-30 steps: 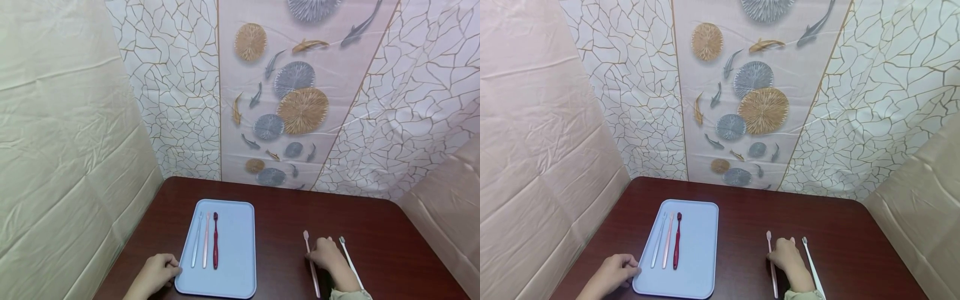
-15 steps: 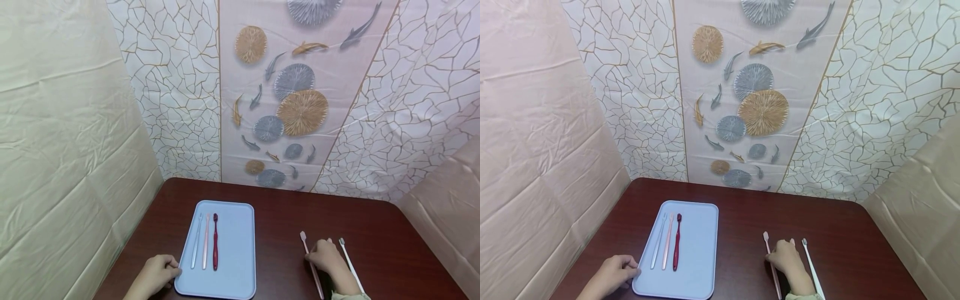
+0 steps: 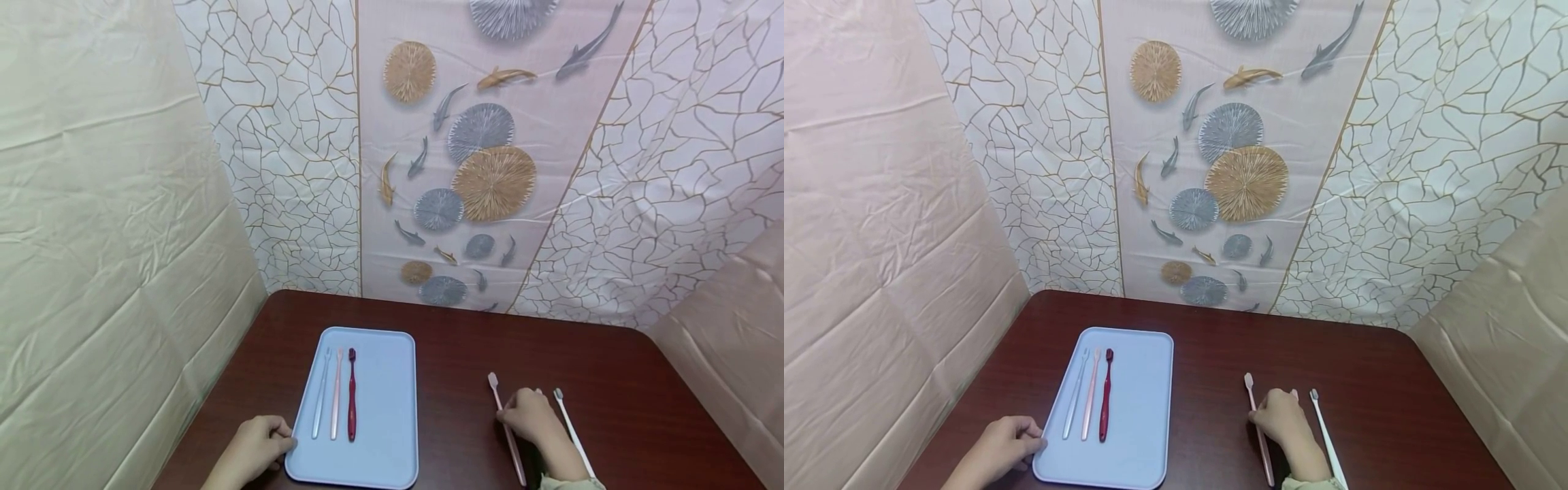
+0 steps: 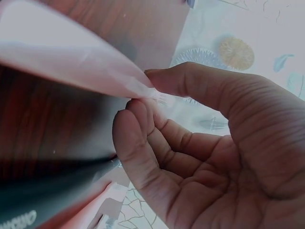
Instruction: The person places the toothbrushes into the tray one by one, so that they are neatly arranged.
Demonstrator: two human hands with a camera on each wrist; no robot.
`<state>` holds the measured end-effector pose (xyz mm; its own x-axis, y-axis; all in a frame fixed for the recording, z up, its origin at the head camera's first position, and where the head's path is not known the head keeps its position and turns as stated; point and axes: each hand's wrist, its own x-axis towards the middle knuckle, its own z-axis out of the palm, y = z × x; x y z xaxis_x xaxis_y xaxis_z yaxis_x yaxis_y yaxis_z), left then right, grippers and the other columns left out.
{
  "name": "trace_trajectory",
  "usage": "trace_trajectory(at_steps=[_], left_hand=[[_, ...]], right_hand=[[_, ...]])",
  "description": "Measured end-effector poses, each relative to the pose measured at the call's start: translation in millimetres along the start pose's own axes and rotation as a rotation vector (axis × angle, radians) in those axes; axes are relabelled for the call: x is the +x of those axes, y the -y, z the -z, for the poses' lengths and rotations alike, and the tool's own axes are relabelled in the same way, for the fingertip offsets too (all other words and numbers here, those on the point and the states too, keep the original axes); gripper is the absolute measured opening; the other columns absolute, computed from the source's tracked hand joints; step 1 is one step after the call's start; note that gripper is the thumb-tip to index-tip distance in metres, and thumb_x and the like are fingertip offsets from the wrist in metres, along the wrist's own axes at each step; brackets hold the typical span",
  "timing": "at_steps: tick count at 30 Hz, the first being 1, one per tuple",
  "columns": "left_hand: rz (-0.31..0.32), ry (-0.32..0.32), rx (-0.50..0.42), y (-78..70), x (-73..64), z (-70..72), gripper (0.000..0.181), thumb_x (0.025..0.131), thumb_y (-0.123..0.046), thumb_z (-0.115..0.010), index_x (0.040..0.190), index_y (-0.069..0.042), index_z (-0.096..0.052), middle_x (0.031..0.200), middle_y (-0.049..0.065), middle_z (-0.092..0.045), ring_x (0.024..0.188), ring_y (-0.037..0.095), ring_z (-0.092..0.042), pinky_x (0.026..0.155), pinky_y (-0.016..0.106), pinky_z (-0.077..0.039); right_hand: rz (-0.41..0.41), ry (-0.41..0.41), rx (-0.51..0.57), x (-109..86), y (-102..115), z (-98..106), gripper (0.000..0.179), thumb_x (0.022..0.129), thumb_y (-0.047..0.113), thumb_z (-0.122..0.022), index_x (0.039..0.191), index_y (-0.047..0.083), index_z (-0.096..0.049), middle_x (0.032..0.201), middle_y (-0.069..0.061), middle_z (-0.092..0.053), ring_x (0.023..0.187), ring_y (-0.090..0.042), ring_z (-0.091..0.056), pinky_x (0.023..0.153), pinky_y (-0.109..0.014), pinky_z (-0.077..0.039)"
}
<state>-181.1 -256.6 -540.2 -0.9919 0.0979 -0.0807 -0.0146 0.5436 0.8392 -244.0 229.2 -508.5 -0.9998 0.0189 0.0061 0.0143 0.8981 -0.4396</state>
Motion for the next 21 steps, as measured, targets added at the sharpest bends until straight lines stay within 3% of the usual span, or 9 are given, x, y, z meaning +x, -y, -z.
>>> trace_trajectory(at_steps=[5,8,10,11,12,13,15,17,21], left_hand=[[-0.005,-0.002,0.002,-1.0,-0.8,0.2,0.01,0.083,-0.01,-0.075,0.079,-0.005,-0.066,0.072,0.0,-0.067,0.056,0.016,-0.062,0.049,0.029,-0.055],[-0.01,-0.004,0.005,-1.0,-1.2,0.3,0.01,0.083,-0.01,-0.075,0.079,-0.005,-0.066,0.072,0.001,-0.067,0.056,0.016,-0.062,0.049,0.029,-0.055],[-0.013,-0.004,0.006,-0.8,-1.3,0.1,0.01,0.083,-0.01,-0.075,0.079,-0.006,-0.066,0.071,0.0,-0.067,0.056,0.016,-0.062,0.048,0.029,-0.055],[-0.015,-0.004,0.005,-0.6,-1.3,0.0,0.01,0.083,-0.01,-0.075,0.079,-0.006,-0.066,0.071,0.0,-0.067,0.056,0.016,-0.062,0.048,0.029,-0.054],[-0.014,-0.004,0.005,-0.6,-1.5,0.0,0.01,0.083,-0.01,-0.074,0.079,-0.006,-0.066,0.071,0.0,-0.067,0.056,0.016,-0.061,0.048,0.029,-0.054],[-0.014,-0.004,0.004,-0.5,-1.6,0.0,0.01,0.083,-0.01,-0.075,0.079,-0.006,-0.066,0.071,0.001,-0.067,0.056,0.016,-0.061,0.048,0.029,-0.054],[-0.013,-0.004,0.001,-0.3,-1.6,0.0,0.01,0.083,-0.01,-0.074,0.079,-0.005,-0.066,0.071,0.001,-0.067,0.056,0.016,-0.062,0.048,0.029,-0.054],[-0.007,-0.003,0.001,-0.2,-1.6,0.2,0.01,0.083,-0.01,-0.075,0.079,-0.006,-0.066,0.071,0.001,-0.067,0.056,0.016,-0.062,0.048,0.029,-0.055],[-0.002,0.0,0.001,-0.5,-0.6,0.4,0.011,0.083,-0.011,-0.074,0.079,-0.006,-0.066,0.072,0.0,-0.067,0.056,0.016,-0.062,0.049,0.029,-0.055]], right_hand=[[0.008,-0.008,0.04,-0.9,4.1,0.3,0.014,0.074,0.015,-0.075,0.063,0.012,-0.066,0.055,0.006,-0.057,0.055,-0.015,-0.051,0.054,-0.033,-0.045],[0.033,-0.006,0.058,-1.1,7.1,0.2,0.016,0.076,0.013,-0.073,0.062,0.013,-0.065,0.049,0.006,-0.053,0.048,-0.013,-0.05,0.084,-0.048,-0.054],[0.044,-0.006,0.065,-1.0,9.7,0.4,0.018,0.077,0.013,-0.073,0.061,0.014,-0.065,0.045,0.007,-0.051,0.045,-0.013,-0.05,0.105,-0.061,-0.04],[0.05,-0.006,0.065,-0.7,10.8,0.1,0.018,0.078,0.013,-0.072,0.061,0.014,-0.065,0.044,0.007,-0.051,0.044,-0.013,-0.051,0.11,-0.067,-0.03],[0.045,-0.003,0.07,-0.3,12.0,-0.2,0.019,0.078,0.013,-0.072,0.061,0.014,-0.064,0.044,0.007,-0.05,0.044,-0.013,-0.051,0.109,-0.067,-0.032],[0.035,0.0,0.076,-0.1,13.5,-0.4,0.018,0.078,0.014,-0.072,0.061,0.014,-0.064,0.044,0.008,-0.05,0.045,-0.012,-0.051,0.102,-0.062,-0.042],[0.021,0.005,0.079,0.5,17.0,-0.5,0.019,0.077,0.014,-0.072,0.06,0.015,-0.064,0.045,0.009,-0.051,0.046,-0.012,-0.051,0.082,-0.051,-0.054],[0.023,0.0,0.065,1.0,21.0,-0.2,0.018,0.076,0.016,-0.073,0.061,0.016,-0.064,0.048,0.009,-0.053,0.048,-0.012,-0.051,0.072,-0.047,-0.051],[0.042,-0.013,0.057,2.4,31.7,0.6,0.014,0.075,0.018,-0.074,0.064,0.016,-0.065,0.054,0.007,-0.055,0.054,-0.014,-0.05,0.074,-0.049,-0.049]])
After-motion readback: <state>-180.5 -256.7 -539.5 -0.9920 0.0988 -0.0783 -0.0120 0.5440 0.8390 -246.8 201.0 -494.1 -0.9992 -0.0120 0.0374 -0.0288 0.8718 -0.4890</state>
